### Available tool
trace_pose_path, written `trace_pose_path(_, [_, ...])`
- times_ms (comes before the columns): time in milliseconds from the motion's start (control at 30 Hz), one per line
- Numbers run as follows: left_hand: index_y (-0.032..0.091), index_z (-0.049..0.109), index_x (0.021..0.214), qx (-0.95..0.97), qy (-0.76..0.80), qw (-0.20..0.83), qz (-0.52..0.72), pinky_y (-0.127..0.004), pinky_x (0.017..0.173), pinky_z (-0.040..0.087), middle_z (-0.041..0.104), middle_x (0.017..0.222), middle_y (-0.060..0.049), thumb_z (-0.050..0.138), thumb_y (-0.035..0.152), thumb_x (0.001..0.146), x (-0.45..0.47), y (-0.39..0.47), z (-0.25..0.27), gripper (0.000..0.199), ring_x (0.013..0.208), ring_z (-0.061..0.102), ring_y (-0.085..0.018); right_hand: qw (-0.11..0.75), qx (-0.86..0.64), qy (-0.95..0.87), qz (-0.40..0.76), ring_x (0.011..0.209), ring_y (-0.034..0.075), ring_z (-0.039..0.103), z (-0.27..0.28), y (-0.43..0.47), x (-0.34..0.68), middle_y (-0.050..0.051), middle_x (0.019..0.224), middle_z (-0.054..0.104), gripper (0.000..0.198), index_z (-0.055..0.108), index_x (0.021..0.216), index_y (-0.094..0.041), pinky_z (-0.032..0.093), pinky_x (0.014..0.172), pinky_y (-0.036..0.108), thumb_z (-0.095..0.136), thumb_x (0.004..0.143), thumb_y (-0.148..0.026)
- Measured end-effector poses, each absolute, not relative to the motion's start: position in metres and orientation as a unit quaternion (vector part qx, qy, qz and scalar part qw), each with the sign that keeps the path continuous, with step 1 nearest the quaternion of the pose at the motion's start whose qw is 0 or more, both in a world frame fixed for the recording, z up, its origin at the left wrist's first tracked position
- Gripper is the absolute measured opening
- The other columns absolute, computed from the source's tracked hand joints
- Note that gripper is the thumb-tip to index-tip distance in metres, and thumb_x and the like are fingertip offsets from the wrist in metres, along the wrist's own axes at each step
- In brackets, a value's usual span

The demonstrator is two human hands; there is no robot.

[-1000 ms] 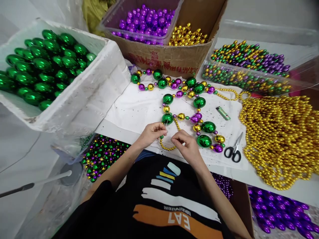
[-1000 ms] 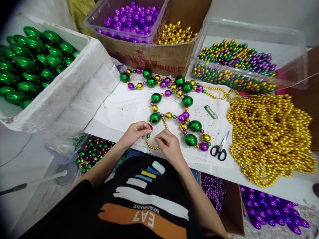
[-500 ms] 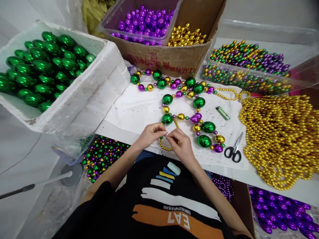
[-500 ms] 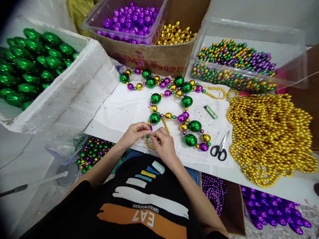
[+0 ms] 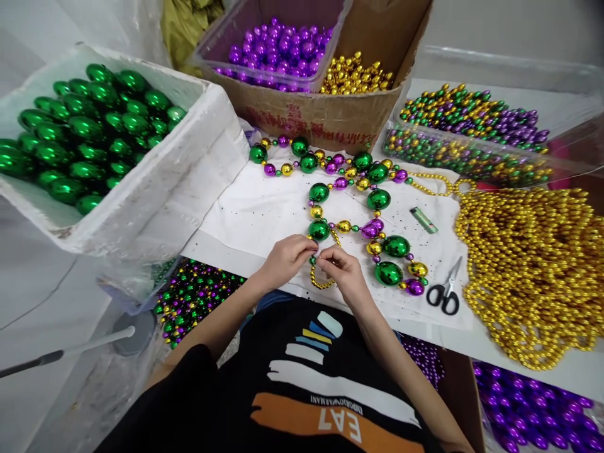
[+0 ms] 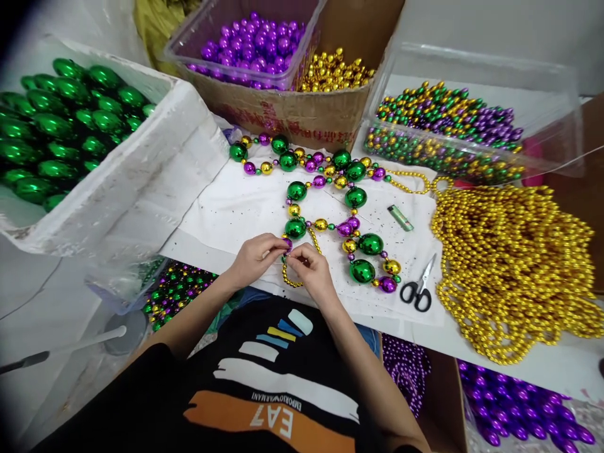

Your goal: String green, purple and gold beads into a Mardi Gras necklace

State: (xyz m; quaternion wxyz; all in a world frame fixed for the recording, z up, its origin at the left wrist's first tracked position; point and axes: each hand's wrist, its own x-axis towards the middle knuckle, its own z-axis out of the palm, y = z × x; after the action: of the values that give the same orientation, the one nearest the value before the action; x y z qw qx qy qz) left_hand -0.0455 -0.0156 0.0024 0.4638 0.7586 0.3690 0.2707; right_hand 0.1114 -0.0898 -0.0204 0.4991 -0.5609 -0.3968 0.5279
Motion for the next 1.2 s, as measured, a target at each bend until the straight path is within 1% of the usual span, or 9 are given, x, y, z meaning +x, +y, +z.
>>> trace_pose_path(100, [0.021,0.072,0.086,0.754,0.369,0.440,0.318,-0.032,0.081,0.048,0.071,0.087,-0.006,0.060,0.021,0.089,-0.040,-0.019,-0.004,0.013,0.085,0.064,-0.019,0.506,-0.541,-0.382,0.553,0.064,0.013,0.049,-0.011,-0.092,0.112,0.001,0.076,0.056,0.017,0.066,0.075,-0.021,0.041,0.055,0.026,0.072,0.079,-0.037])
trace_pose_path(267, [0.018,0.070,0.084,0.651,0.376,0.516,0.409,-0.026,0.066,0.048,0.067,0.080,-0.002,0.065,0.025,0.088,-0.028,-0.024,-0.014,0.009,0.071,0.061,-0.013,0.550,-0.512,-0.302,0.587,0.062,0.012,0.054,-0.007,-0.092,0.111,0.000,0.076,0.065,0.020,0.065,0.086,-0.021,0.043,0.053,0.023,0.072,0.080,-0.038])
trace_pose_path(400, [0.017,0.069,0.081,0.618,0.352,0.542,0.448,-0.024,0.063,0.047,0.063,0.082,-0.002,0.069,0.024,0.084,-0.023,-0.024,-0.015,0.008,0.071,0.060,-0.011,0.574,-0.494,-0.274,0.592,0.059,0.011,0.055,-0.010,-0.088,0.110,-0.001,0.076,0.067,0.027,0.064,0.096,-0.022,0.040,0.050,0.021,0.075,0.078,-0.038])
trace_pose_path(567, [0.018,0.069,0.079,0.618,0.358,0.540,0.445,-0.023,0.062,0.046,0.062,0.080,-0.001,0.071,0.023,0.083,-0.025,-0.025,-0.014,0.007,0.071,0.058,-0.011,0.579,-0.501,-0.268,0.585,0.052,0.008,0.046,-0.014,-0.085,0.106,-0.002,0.067,0.059,0.021,0.069,0.079,-0.020,0.036,0.046,0.021,0.078,0.074,-0.038])
trace_pose_path(800, [0.016,0.071,0.081,0.589,0.352,0.621,0.378,-0.021,0.056,0.049,0.063,0.078,-0.001,0.073,0.029,0.081,-0.031,-0.025,-0.013,0.013,0.065,0.058,-0.010,0.602,-0.455,-0.190,0.629,0.056,0.009,0.048,-0.012,-0.090,0.113,-0.001,0.065,0.059,0.019,0.069,0.072,-0.019,0.038,0.049,0.020,0.080,0.073,-0.034])
trace_pose_path(900, [0.016,0.071,0.079,0.591,0.337,0.636,0.365,-0.022,0.059,0.052,0.063,0.078,-0.001,0.075,0.029,0.079,-0.034,-0.025,-0.009,0.014,0.068,0.060,-0.011,0.611,-0.413,-0.159,0.656,0.064,0.010,0.053,-0.009,-0.094,0.119,0.003,0.085,0.068,0.017,0.067,0.071,-0.019,0.042,0.052,0.021,0.078,0.075,-0.030])
trace_pose_path(1000, [0.015,0.072,0.077,0.595,0.327,0.637,0.365,-0.024,0.065,0.052,0.065,0.078,-0.002,0.076,0.028,0.078,-0.039,-0.025,-0.006,0.013,0.071,0.062,-0.012,0.614,-0.364,-0.124,0.689,0.074,0.012,0.060,-0.007,-0.098,0.122,0.006,0.104,0.071,0.016,0.063,0.072,-0.019,0.047,0.057,0.021,0.075,0.079,-0.028])
trace_pose_path(1100, [0.015,0.071,0.078,0.570,0.335,0.654,0.366,-0.025,0.068,0.053,0.067,0.077,-0.003,0.078,0.028,0.076,-0.043,-0.026,-0.007,0.015,0.073,0.063,-0.013,0.621,-0.326,-0.088,0.708,0.077,0.013,0.061,-0.008,-0.100,0.125,0.004,0.091,0.070,0.014,0.061,0.075,-0.020,0.048,0.058,0.020,0.071,0.083,-0.027])
trace_pose_path(1200, [0.014,0.069,0.080,0.504,0.335,0.705,0.369,-0.029,0.072,0.056,0.070,0.080,-0.004,0.078,0.031,0.078,-0.047,-0.026,-0.007,0.019,0.074,0.066,-0.014,0.627,-0.312,-0.066,0.711,0.071,0.012,0.058,-0.009,-0.101,0.128,0.001,0.074,0.061,0.011,0.061,0.076,-0.019,0.048,0.059,0.020,0.068,0.084,-0.022])
